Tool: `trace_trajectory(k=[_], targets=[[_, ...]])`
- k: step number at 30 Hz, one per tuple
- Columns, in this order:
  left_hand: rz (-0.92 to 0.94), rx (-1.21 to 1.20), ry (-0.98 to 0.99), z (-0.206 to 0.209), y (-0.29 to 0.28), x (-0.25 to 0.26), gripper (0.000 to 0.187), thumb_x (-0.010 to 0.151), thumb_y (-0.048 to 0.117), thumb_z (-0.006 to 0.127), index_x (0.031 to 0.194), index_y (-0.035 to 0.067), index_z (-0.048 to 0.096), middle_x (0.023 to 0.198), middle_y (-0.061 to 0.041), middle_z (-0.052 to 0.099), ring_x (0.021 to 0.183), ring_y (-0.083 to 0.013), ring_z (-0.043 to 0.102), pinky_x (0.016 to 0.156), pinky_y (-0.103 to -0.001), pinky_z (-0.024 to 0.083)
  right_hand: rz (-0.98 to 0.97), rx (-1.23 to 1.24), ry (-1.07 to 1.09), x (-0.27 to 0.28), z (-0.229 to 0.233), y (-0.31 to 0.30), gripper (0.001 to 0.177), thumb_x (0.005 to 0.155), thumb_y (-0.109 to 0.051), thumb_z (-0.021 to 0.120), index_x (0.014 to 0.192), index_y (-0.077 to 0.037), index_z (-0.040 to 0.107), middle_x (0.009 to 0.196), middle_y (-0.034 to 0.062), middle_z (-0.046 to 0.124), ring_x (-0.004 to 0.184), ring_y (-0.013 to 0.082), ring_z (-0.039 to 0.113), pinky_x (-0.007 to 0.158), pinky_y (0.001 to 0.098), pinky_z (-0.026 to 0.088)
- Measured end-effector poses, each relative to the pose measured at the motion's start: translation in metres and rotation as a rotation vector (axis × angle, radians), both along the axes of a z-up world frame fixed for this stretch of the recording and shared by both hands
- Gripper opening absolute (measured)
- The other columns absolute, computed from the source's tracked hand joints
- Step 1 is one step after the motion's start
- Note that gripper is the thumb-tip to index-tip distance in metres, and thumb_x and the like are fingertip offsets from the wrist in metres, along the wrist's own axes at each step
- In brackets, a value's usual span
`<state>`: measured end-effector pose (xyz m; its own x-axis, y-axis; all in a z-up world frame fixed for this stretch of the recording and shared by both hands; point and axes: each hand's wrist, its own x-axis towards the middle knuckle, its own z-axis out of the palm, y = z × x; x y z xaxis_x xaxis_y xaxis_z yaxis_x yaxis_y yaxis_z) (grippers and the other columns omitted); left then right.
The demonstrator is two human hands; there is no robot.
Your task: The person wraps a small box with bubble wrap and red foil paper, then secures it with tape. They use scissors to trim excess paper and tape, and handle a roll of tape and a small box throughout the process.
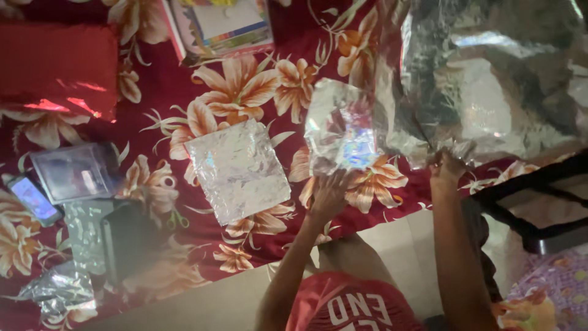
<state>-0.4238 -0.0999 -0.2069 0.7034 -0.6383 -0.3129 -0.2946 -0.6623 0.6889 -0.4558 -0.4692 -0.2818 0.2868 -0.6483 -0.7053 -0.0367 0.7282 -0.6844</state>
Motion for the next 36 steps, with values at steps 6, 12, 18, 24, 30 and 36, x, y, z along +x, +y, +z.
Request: trace_trajectory(k=[6,12,18,24,30,36], targets=[[0.241,0.012,-0.157,0.001,0.022,0.003,0.083,0.074,0.009,0.071,0.15,0.003,0.039,0.161,-0.027,0.027,0.151,-0.0469,0.026,0.117,-0.064,0.028,0.057,-0.02,0.131,-0.009,0.021,0.028,0.039,0.105,-0.008,0.06,0.14,0.003,0.047,0.132,0.0184,0.053,0.119,0.0297,0.053,0.101,0.0412,0.045],[0.293,0.109,-0.233,-0.037,0.033,0.014,0.069,0.081,0.011,0.071,0.145,0.011,0.046,0.16,-0.027,0.03,0.145,-0.049,0.031,0.107,-0.063,0.037,0.197,0.036,0.215,-0.02,0.026,0.059,0.048,0.105,-0.013,0.06,0.146,0.003,0.041,0.142,0.0201,0.046,0.129,0.0311,0.046,0.108,0.0425,0.039],[0.727,-0.253,-0.218,0.019,0.05,0.084,0.06,0.087,0.008,0.067,0.144,0.007,0.049,0.148,-0.024,0.045,0.133,-0.0438,0.049,0.11,-0.056,0.049,0.443,-0.078,0.505,-0.028,0.023,0.16,0.058,0.105,-0.018,0.06,0.153,0.003,0.035,0.152,0.0217,0.039,0.139,0.0324,0.039,0.114,0.0438,0.032],[0.943,-0.384,-0.605,0.156,0.082,0.227,0.066,0.096,0.009,0.073,0.155,0.009,0.043,0.159,-0.021,0.042,0.149,-0.0412,0.043,0.123,-0.05,0.038,0.647,-0.915,0.245,0.063,0.039,0.25,0.068,0.106,-0.024,0.06,0.159,0.003,0.029,0.162,0.0234,0.032,0.148,0.0338,0.032,0.121,0.0452,0.026],[0.904,-0.375,-0.744,0.219,0.09,0.336,0.103,0.079,0.024,0.087,0.161,0.008,0.027,0.166,-0.024,0.028,0.154,-0.0427,0.033,0.128,-0.051,0.035,0.901,-0.772,-0.393,0.273,0.132,0.256,0.061,0.11,-0.036,0.051,0.158,-0.001,0.038,0.162,0.0157,0.044,0.153,0.0264,0.041,0.127,0.0409,0.033],[0.898,0.023,-0.845,0.207,0.064,0.422,0.14,0.046,0.046,0.098,0.154,0.006,0.019,0.155,-0.035,0.025,0.143,-0.0544,0.031,0.113,-0.072,0.026,1.006,-0.51,-0.636,0.376,0.208,0.304,0.069,0.111,-0.051,0.034,0.161,-0.005,0.033,0.161,0.0115,0.042,0.15,0.0232,0.039,0.125,0.045,0.03]])
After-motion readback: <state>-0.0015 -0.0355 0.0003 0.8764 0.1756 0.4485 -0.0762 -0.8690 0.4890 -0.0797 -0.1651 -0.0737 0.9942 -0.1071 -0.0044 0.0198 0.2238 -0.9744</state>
